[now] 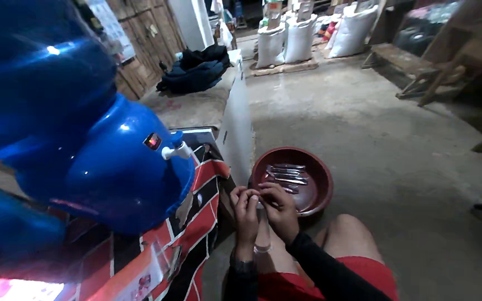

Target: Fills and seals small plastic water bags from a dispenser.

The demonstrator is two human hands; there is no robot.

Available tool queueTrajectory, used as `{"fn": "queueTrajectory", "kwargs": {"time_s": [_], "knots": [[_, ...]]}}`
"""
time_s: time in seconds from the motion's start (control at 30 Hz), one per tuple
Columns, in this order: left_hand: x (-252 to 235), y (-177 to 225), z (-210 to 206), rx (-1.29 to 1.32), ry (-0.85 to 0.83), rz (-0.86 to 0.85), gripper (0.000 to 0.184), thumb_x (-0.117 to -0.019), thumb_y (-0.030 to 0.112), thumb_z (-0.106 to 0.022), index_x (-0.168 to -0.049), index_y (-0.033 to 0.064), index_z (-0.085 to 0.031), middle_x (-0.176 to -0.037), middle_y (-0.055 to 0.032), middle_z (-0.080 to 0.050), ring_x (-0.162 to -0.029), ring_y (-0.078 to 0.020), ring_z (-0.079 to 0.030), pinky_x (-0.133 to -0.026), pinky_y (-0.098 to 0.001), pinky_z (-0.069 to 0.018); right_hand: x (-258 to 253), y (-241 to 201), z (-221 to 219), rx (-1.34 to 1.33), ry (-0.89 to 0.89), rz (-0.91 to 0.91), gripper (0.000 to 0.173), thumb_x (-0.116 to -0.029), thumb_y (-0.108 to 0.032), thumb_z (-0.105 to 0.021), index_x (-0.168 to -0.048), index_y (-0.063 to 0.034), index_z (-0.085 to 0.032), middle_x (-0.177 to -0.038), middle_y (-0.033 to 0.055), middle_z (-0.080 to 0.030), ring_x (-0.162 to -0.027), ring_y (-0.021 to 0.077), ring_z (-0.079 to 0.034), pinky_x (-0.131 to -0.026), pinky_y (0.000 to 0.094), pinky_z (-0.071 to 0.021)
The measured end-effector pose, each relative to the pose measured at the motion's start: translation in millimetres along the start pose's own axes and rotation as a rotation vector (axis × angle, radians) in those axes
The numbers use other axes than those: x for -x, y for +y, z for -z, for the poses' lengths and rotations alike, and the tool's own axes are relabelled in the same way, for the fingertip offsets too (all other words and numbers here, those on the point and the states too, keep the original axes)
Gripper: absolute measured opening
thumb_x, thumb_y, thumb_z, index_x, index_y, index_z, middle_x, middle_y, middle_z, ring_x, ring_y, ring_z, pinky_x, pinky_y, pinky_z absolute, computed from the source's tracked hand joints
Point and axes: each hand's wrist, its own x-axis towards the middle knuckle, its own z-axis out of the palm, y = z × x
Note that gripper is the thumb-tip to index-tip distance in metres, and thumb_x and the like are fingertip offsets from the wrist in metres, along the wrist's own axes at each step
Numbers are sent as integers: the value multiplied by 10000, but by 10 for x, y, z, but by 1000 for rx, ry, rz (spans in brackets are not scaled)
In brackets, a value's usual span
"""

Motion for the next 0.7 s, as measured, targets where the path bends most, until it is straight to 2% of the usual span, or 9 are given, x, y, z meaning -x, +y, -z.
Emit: {"fn": "queueTrajectory", "kwargs": {"time_s": [0.07, 0.17, 0.27, 0.37, 0.43, 0.57, 0.63, 0.7], "knots": [[37, 0, -3, -24, 8, -26, 229, -963, 172, -565, -1016, 69, -762, -1387, -161, -500, -1260, -239, -507, -1040, -360, -483, -14, -23, -9, -14, 6, -17, 103, -930, -38, -712, -1025, -27, -751, -1304, 130, -662, -1017, 191, -715, -848, 330, -646], [64, -45, 1, -5, 10, -52, 249, -979, 206, -568, -1008, 50, -760, -1379, -156, -512, -1252, -230, -516, -1025, -338, -495, -48, -12, 12, -47, -9, -22, 86, -936, -60, -719, -1009, -36, -758, -1308, 117, -674, -1089, 208, -701, -907, 356, -630], [63, -74, -7, 112, -15, -1, 234, -968, 178, -541, -949, 31, -722, -1346, -147, -520, -1260, -229, -490, -1041, -345, -460, -91, -17, 43, 8, -73, -51, 81, -960, -119, -685, -1009, -109, -747, -1144, 20, -720, -1129, 180, -649, -979, 381, -560], [69, -55, -63, 129, 3, 15, 223, -939, 148, -506, -869, 41, -688, -1295, -129, -534, -1219, -219, -499, -1022, -339, -453, -108, -76, 34, 63, -89, -87, 75, -975, -153, -654, -995, -133, -724, -1065, -12, -699, -1095, 162, -619, -968, 362, -534], [92, -17, -100, 98, 11, 9, 229, -925, 140, -484, -862, 42, -682, -1274, -127, -540, -1203, -217, -505, -1023, -335, -449, -130, -123, 18, 83, -84, -94, 78, -972, -146, -644, -995, -120, -714, -1038, -1, -680, -1059, 163, -607, -933, 344, -529], [135, 30, -140, 41, 3, 3, 272, -926, 173, -481, -923, 29, -711, -1275, -122, -547, -1205, -214, -508, -1023, -331, -455, -225, -143, -24, 90, -50, -85, 102, -957, -120, -614, -1007, -95, -699, -989, 23, -661, -985, 157, -605, -875, 328, -527], [129, 14, -120, 32, 11, 8, 267, -922, 161, -488, -929, 17, -713, -1283, -124, -546, -1203, -210, -514, -1016, -328, -466, -270, -112, -34, 14, -94, -133, 131, -1008, -147, -578, -1038, -74, -682, -996, 46, -655, -955, 157, -617, -857, 333, -543], [105, -31, -77, 44, 19, 16, 226, -911, 127, -493, -924, 26, -696, -1270, -120, -544, -1177, -205, -528, -990, -329, -487, -326, -56, -2, -168, -224, -216, 233, -1070, -210, -522, -1153, -22, -633, -1049, 99, -667, -936, 173, -662, -839, 352, -579]]}}
